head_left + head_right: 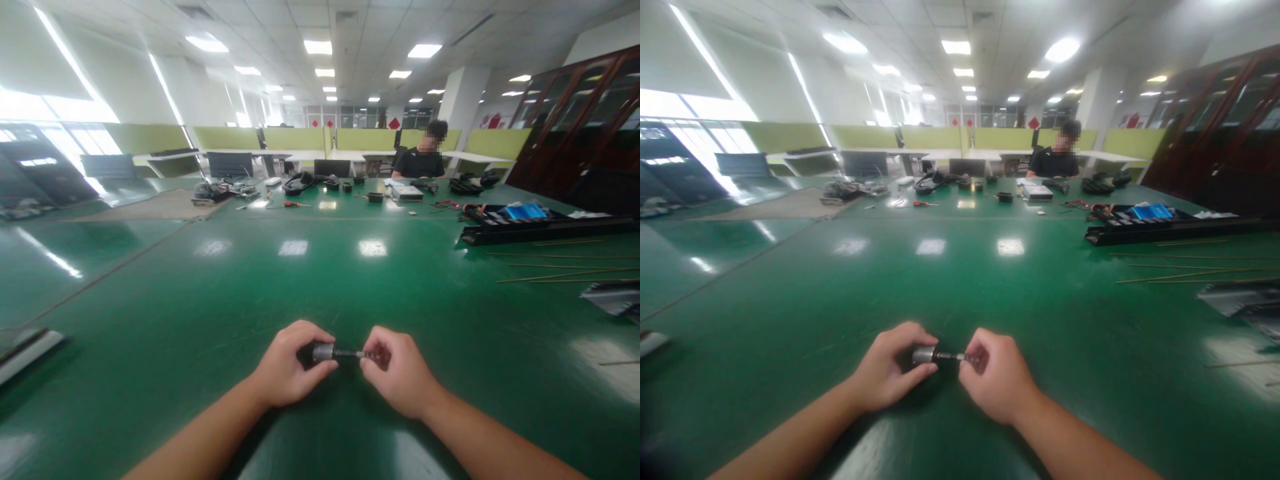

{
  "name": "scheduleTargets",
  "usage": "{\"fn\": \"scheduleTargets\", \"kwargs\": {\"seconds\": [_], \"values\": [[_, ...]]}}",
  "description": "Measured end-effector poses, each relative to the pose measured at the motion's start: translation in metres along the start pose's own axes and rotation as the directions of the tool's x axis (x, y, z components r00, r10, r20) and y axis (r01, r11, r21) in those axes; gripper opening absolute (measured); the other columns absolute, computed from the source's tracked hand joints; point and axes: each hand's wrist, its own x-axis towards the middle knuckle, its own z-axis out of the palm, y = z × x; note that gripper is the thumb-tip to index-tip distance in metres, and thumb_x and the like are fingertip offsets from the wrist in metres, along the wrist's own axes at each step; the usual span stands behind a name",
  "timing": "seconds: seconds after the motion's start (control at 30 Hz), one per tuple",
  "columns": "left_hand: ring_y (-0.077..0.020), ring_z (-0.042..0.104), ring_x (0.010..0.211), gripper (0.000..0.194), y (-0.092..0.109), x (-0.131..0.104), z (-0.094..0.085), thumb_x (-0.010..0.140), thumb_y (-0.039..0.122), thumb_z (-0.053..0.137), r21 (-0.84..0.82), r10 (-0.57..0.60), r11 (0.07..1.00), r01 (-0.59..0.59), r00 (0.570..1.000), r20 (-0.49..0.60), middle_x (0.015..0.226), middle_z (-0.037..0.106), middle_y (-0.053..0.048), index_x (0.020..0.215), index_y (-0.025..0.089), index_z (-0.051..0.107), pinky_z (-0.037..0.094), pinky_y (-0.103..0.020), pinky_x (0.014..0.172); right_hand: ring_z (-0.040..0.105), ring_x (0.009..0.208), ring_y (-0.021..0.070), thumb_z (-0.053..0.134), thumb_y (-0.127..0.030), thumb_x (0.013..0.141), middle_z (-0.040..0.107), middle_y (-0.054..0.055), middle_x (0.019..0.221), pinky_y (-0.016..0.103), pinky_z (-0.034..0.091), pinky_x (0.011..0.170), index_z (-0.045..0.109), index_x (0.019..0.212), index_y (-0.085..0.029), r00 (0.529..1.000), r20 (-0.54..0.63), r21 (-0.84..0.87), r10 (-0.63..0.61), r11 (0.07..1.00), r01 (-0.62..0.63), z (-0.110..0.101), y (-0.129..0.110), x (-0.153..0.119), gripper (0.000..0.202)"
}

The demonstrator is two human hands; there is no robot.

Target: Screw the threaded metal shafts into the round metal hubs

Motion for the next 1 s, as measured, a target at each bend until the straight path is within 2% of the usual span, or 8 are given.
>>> {"fn": "scheduleTargets", "kwargs": {"seconds": [0.17, 0.27, 0.4, 0.57, 0.67, 0.77, 0.9, 1.0], "values": [[-0.0197, 0.065, 0.079, 0.025, -0.004, 0.001, -0.005, 0.08, 0.039, 0.077, -0.073, -0.12, 0.991, 0.114, 0.99, -0.081, 0.087, 0.071, -0.005, 0.096, 0.02, 0.073, 0.049, -0.03, 0.076, 0.049, 0.053, 0.0128, 0.063, -0.019, 0.075, 0.052, -0.004, 0.057, 0.023, 0.034, 0.051, 0.053, 0.069, -0.02, 1.0, -0.02, 0.025, 0.023, 0.999, -0.022, 0.0, 0.001, 0.0, 0.012], [-0.0201, 0.065, 0.082, 0.031, -0.007, 0.004, -0.007, 0.09, 0.045, 0.064, -0.165, -0.263, 0.957, 0.237, 0.951, -0.162, 0.091, 0.071, -0.005, 0.106, 0.019, 0.07, 0.05, -0.03, 0.077, 0.049, 0.054, 0.0128, 0.063, -0.021, 0.078, 0.053, -0.004, 0.058, 0.023, 0.034, 0.052, 0.054, 0.07, -0.02, 1.0, -0.006, 0.048, 0.026, 0.999, -0.025, 0.003, 0.003, 0.0, 0.012], [-0.016, 0.057, 0.069, 0.052, -0.016, 0.01, -0.004, 0.099, 0.054, 0.044, -0.317, -0.455, 0.875, 0.366, 0.846, -0.279, 0.085, 0.065, -0.005, 0.128, 0.015, 0.061, 0.046, -0.027, 0.065, 0.05, 0.054, 0.013, 0.058, -0.03, 0.09, 0.054, -0.003, 0.059, 0.024, 0.034, 0.052, 0.055, 0.07, -0.019, 0.998, 0.042, 0.104, 0.04, 0.994, -0.044, 0.006, 0.006, 0.0, 0.022], [-0.013, 0.054, 0.064, 0.064, -0.033, 0.015, -0.004, 0.092, 0.063, 0.052, -0.519, -0.628, 0.749, 0.412, 0.69, -0.36, 0.088, 0.062, -0.004, 0.13, 0.013, 0.058, 0.045, -0.024, 0.056, 0.054, 0.056, 0.0131, 0.048, -0.034, 0.099, 0.057, -0.002, 0.06, 0.024, 0.037, 0.056, 0.056, 0.069, -0.019, 0.997, 0.071, 0.16, 0.034, 0.986, -0.045, 0.007, 0.008, 0.003, 0.035], [-0.0158, 0.063, 0.078, 0.067, -0.039, 0.016, -0.007, 0.08, 0.061, 0.069, -0.611, -0.703, 0.675, 0.413, 0.61, -0.365, 0.103, 0.067, -0.009, 0.125, 0.012, 0.061, 0.053, -0.026, 0.068, 0.055, 0.057, 0.013, 0.045, -0.033, 0.101, 0.058, -0.001, 0.06, 0.023, 0.037, 0.057, 0.055, 0.067, -0.019, 0.997, 0.067, 0.161, 0.038, 0.986, -0.049, 0.008, 0.008, 0.007, 0.037], [-0.0198, 0.068, 0.092, 0.068, -0.039, 0.015, -0.012, 0.066, 0.056, 0.084, -0.661, -0.74, 0.633, 0.403, 0.565, -0.365, 0.108, 0.069, -0.009, 0.115, 0.013, 0.063, 0.056, -0.029, 0.085, 0.054, 0.056, 0.013, 0.044, -0.033, 0.101, 0.057, -0.002, 0.059, 0.023, 0.036, 0.056, 0.055, 0.067, -0.019, 0.996, 0.059, 0.147, 0.069, 0.986, -0.078, 0.012, 0.005, 0.011, 0.037], [-0.0242, 0.069, 0.106, 0.066, -0.034, 0.014, -0.018, 0.059, 0.052, 0.091, -0.671, -0.755, 0.623, 0.402, 0.534, -0.381, 0.109, 0.072, -0.009, 0.106, 0.016, 0.063, 0.054, -0.032, 0.098, 0.052, 0.055, 0.0129, 0.046, -0.034, 0.1, 0.053, -0.003, 0.056, 0.023, 0.036, 0.058, 0.053, 0.065, -0.02, 0.996, 0.046, 0.103, 0.08, 0.991, -0.084, 0.016, 0.001, 0.013, 0.038], [-0.0261, 0.07, 0.106, 0.064, -0.03, 0.015, -0.019, 0.06, 0.055, 0.089, -0.66, -0.756, 0.626, 0.415, 0.531, -0.383, 0.105, 0.073, -0.008, 0.104, 0.017, 0.063, 0.055, -0.034, 0.099, 0.052, 0.055, 0.0129, 0.045, -0.036, 0.101, 0.053, -0.003, 0.056, 0.023, 0.037, 0.058, 0.053, 0.066, -0.02, 0.996, 0.037, 0.124, 0.075, 0.989, -0.079, 0.016, 0.001, 0.013, 0.04]]}}
